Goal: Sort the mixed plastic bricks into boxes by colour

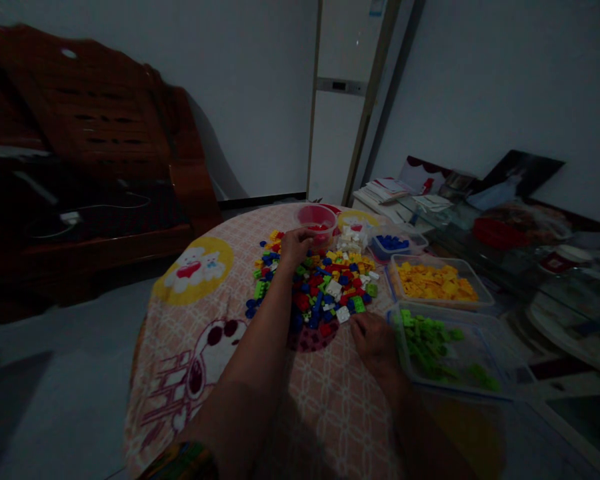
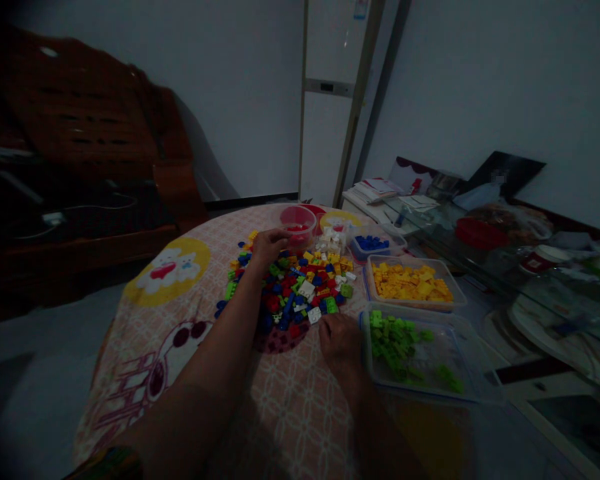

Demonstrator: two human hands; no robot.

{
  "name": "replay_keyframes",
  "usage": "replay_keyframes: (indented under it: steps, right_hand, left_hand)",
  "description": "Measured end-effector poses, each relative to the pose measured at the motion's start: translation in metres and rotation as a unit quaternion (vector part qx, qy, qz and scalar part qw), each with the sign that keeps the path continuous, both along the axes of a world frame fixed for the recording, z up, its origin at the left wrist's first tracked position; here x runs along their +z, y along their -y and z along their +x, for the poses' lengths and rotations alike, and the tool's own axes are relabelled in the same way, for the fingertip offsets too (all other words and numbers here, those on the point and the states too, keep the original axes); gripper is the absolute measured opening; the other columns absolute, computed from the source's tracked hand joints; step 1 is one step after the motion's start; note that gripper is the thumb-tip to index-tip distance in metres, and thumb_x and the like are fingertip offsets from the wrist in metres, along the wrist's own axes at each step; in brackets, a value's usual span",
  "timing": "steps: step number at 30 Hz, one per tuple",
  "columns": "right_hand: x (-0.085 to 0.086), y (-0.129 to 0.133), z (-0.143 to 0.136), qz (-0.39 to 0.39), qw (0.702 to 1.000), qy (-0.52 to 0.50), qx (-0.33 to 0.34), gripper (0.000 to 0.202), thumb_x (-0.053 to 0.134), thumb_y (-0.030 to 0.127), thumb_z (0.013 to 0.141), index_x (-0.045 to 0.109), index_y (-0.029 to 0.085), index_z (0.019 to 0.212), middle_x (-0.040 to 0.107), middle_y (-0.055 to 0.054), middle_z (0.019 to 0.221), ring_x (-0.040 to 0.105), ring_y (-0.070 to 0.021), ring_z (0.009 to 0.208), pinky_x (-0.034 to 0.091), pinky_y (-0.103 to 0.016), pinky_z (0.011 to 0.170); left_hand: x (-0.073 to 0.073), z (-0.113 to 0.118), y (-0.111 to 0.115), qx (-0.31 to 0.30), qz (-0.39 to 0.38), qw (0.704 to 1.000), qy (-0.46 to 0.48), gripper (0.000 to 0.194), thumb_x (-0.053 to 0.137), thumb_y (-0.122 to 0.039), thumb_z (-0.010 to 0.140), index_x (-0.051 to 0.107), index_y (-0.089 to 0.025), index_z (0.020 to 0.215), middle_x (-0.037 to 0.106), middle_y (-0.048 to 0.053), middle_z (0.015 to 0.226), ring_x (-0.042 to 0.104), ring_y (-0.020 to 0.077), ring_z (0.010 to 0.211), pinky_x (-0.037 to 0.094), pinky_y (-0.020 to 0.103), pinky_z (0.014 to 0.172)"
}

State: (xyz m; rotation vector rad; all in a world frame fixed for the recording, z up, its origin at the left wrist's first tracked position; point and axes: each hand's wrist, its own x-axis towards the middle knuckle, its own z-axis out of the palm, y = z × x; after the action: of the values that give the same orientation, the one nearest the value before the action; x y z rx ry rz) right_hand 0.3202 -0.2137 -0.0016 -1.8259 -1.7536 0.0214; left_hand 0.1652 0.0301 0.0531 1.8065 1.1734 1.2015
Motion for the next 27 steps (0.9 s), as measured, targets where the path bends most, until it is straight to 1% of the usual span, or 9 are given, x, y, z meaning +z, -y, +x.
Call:
replay_keyframes:
  steps: [3,6,9,13,15,18,20,23,27]
  right_hand:
    - [0.0,0.0,0.0,-0.002,1.0,0.004,-0.002,0.026,0.048,0.023,0.093,0.07,0.019,0.081,0.069,-0.007,0.083,0.06,-0.0189,0.081,0.038,-0.028,0.076]
    - [-0.001,-0.001,0.0,0.001,1.0,0.006,-0.008,0.025,0.048,0.023,0.093,0.07,0.019,0.081,0.07,-0.007,0.083,0.06,-0.019,0.082,0.038,-0.029,0.076]
    - [-0.002,-0.001,0.001,0.001,1.0,0.009,-0.009,0.025,0.049,0.023,0.092,0.071,0.019,0.081,0.07,-0.007,0.082,0.06,-0.019,0.081,0.038,-0.029,0.076]
    - [-0.003,-0.002,0.001,0.006,1.0,0.014,-0.005,0.026,0.047,0.024,0.093,0.07,0.019,0.082,0.07,-0.007,0.082,0.06,-0.0195,0.081,0.038,-0.029,0.076]
    - [-0.004,-0.002,0.001,0.01,1.0,0.016,-0.01,0.027,0.046,0.025,0.094,0.069,0.02,0.081,0.07,-0.007,0.083,0.06,-0.0195,0.081,0.038,-0.029,0.076]
    - [-0.005,-0.002,0.0,0.014,1.0,0.016,-0.011,0.027,0.046,0.025,0.094,0.069,0.02,0.081,0.07,-0.007,0.083,0.06,-0.0192,0.081,0.038,-0.029,0.077]
    - [-0.005,-0.002,0.0,0.012,1.0,0.015,-0.01,0.027,0.046,0.025,0.094,0.07,0.02,0.082,0.07,-0.007,0.083,0.06,-0.0191,0.082,0.038,-0.029,0.077]
    - [-0.004,-0.002,0.001,0.005,1.0,0.012,-0.012,0.026,0.047,0.024,0.093,0.07,0.02,0.082,0.07,-0.007,0.083,0.06,-0.0189,0.082,0.038,-0.028,0.077]
    - [-0.004,-0.002,0.001,0.0,1.0,0.011,-0.009,0.026,0.047,0.023,0.093,0.07,0.02,0.081,0.07,-0.007,0.083,0.06,-0.0189,0.082,0.038,-0.028,0.077]
  left_hand:
    - [0.004,-0.002,0.003,0.002,0.034,0.995,-0.092,0.031,0.058,-0.013,0.078,0.078,-0.016,0.102,0.077,0.008,0.102,0.069,0.0229,0.096,0.053,0.036,0.093]
    - [0.003,0.006,0.005,-0.026,0.058,0.982,-0.178,0.034,0.056,-0.011,0.08,0.077,-0.017,0.106,0.077,0.008,0.105,0.068,0.0241,0.101,0.051,0.037,0.097]
    - [-0.003,0.017,0.008,-0.06,0.085,0.959,-0.262,0.036,0.052,-0.01,0.083,0.075,-0.016,0.111,0.075,0.01,0.109,0.066,0.0249,0.107,0.048,0.038,0.101]
    - [-0.013,0.027,0.013,-0.1,0.116,0.925,-0.348,0.048,0.05,-0.006,0.081,0.067,-0.016,0.125,0.069,0.016,0.125,0.062,0.0274,0.117,0.043,0.04,0.106]
    - [-0.015,0.029,0.016,-0.113,0.129,0.915,-0.366,0.051,0.05,-0.005,0.08,0.065,-0.015,0.127,0.066,0.017,0.128,0.061,0.0294,0.12,0.042,0.041,0.106]
    - [-0.015,0.03,0.017,-0.113,0.121,0.905,-0.392,0.043,0.05,-0.006,0.082,0.07,-0.013,0.119,0.068,0.02,0.123,0.063,0.0318,0.116,0.044,0.042,0.103]
    - [-0.013,0.029,0.017,-0.103,0.117,0.905,-0.395,0.039,0.05,-0.009,0.083,0.072,-0.013,0.115,0.069,0.019,0.121,0.062,0.0317,0.116,0.045,0.041,0.102]
    - [-0.009,0.026,0.018,-0.08,0.09,0.923,-0.366,0.037,0.053,-0.011,0.083,0.072,-0.015,0.114,0.071,0.016,0.118,0.063,0.0289,0.116,0.046,0.038,0.101]
    - [-0.004,0.021,0.017,-0.076,0.041,0.951,-0.296,0.034,0.061,-0.009,0.075,0.075,-0.016,0.106,0.075,0.012,0.106,0.067,0.0265,0.104,0.05,0.036,0.095]
